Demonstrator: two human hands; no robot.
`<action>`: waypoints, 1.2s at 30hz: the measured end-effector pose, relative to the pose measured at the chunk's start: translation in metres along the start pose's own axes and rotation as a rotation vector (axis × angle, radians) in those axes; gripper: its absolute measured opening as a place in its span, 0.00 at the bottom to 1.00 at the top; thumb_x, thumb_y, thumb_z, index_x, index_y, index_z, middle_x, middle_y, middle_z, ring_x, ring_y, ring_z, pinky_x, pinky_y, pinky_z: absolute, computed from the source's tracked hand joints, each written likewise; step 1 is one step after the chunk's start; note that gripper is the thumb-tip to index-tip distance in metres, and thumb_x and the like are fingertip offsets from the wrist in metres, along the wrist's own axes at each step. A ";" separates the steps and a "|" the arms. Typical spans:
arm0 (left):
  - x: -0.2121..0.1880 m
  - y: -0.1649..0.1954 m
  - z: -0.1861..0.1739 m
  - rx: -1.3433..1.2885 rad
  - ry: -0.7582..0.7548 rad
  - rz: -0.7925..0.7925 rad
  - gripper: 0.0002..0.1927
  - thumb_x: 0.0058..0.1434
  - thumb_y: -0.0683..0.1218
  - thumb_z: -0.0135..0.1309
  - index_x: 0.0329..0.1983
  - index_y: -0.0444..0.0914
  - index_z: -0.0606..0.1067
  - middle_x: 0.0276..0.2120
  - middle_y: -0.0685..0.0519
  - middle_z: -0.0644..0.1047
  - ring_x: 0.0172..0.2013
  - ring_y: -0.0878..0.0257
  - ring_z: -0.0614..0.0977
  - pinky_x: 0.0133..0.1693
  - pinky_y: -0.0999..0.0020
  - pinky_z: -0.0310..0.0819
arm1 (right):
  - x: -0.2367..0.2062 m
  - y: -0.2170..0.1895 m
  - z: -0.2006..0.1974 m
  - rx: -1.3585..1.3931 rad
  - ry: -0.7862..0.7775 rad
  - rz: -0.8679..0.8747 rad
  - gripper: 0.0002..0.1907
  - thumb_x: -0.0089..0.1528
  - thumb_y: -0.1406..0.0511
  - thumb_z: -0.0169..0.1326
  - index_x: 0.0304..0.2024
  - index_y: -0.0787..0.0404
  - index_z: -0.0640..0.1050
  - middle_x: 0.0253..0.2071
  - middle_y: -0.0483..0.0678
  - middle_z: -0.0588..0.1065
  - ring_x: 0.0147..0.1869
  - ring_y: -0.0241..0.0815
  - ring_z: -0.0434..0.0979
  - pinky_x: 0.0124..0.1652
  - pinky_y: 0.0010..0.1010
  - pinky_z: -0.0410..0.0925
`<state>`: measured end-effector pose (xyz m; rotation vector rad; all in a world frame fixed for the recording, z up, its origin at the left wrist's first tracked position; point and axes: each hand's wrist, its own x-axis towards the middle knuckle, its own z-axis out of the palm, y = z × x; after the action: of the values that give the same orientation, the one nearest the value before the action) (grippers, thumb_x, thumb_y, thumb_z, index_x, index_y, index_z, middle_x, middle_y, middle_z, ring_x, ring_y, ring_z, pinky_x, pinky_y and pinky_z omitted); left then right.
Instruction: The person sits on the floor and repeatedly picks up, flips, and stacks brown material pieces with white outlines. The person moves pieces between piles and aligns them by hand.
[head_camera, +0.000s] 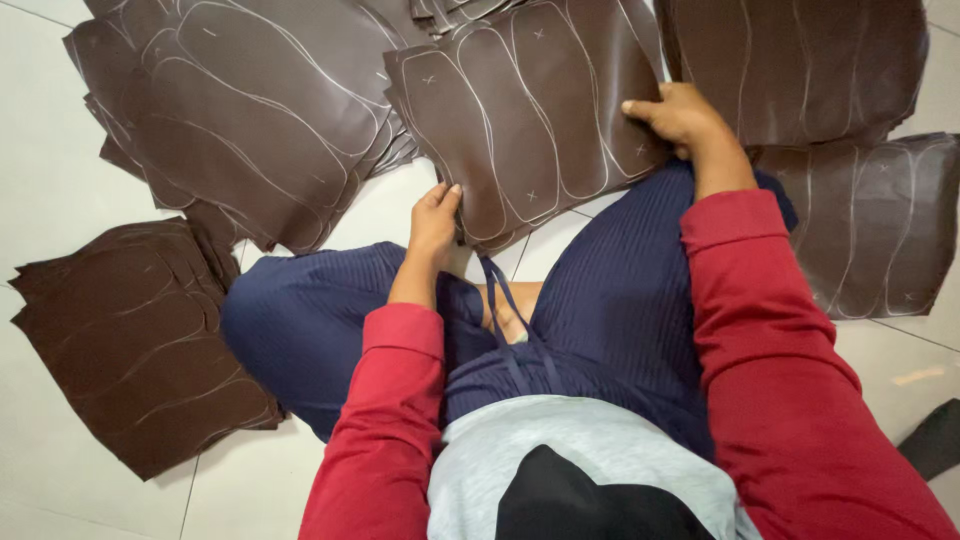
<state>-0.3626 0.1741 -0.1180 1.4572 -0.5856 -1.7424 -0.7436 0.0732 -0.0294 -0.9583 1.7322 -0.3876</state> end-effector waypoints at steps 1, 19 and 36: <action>-0.003 0.001 0.000 0.014 -0.034 0.027 0.16 0.68 0.44 0.51 0.57 0.32 0.76 0.40 0.53 0.81 0.37 0.67 0.80 0.42 0.71 0.75 | -0.002 -0.002 0.000 0.022 0.002 0.017 0.27 0.62 0.57 0.61 0.57 0.69 0.75 0.41 0.50 0.81 0.38 0.38 0.82 0.35 0.30 0.75; 0.009 0.033 0.034 0.660 0.293 0.065 0.36 0.71 0.67 0.42 0.36 0.30 0.80 0.33 0.37 0.81 0.38 0.50 0.80 0.46 0.59 0.72 | 0.017 0.010 -0.001 -0.377 0.216 -0.034 0.30 0.64 0.45 0.53 0.46 0.66 0.82 0.45 0.63 0.80 0.49 0.57 0.81 0.51 0.44 0.69; -0.013 0.099 0.075 0.247 0.053 0.548 0.14 0.65 0.40 0.57 0.53 0.32 0.72 0.48 0.49 0.79 0.47 0.62 0.79 0.52 0.67 0.74 | -0.001 0.030 -0.020 -0.370 0.379 -0.398 0.24 0.63 0.55 0.64 0.53 0.66 0.79 0.56 0.61 0.78 0.60 0.59 0.77 0.58 0.44 0.69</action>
<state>-0.4076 0.1163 -0.0173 1.3341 -1.0861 -1.2295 -0.7740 0.0887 -0.0409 -1.5906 1.9924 -0.5424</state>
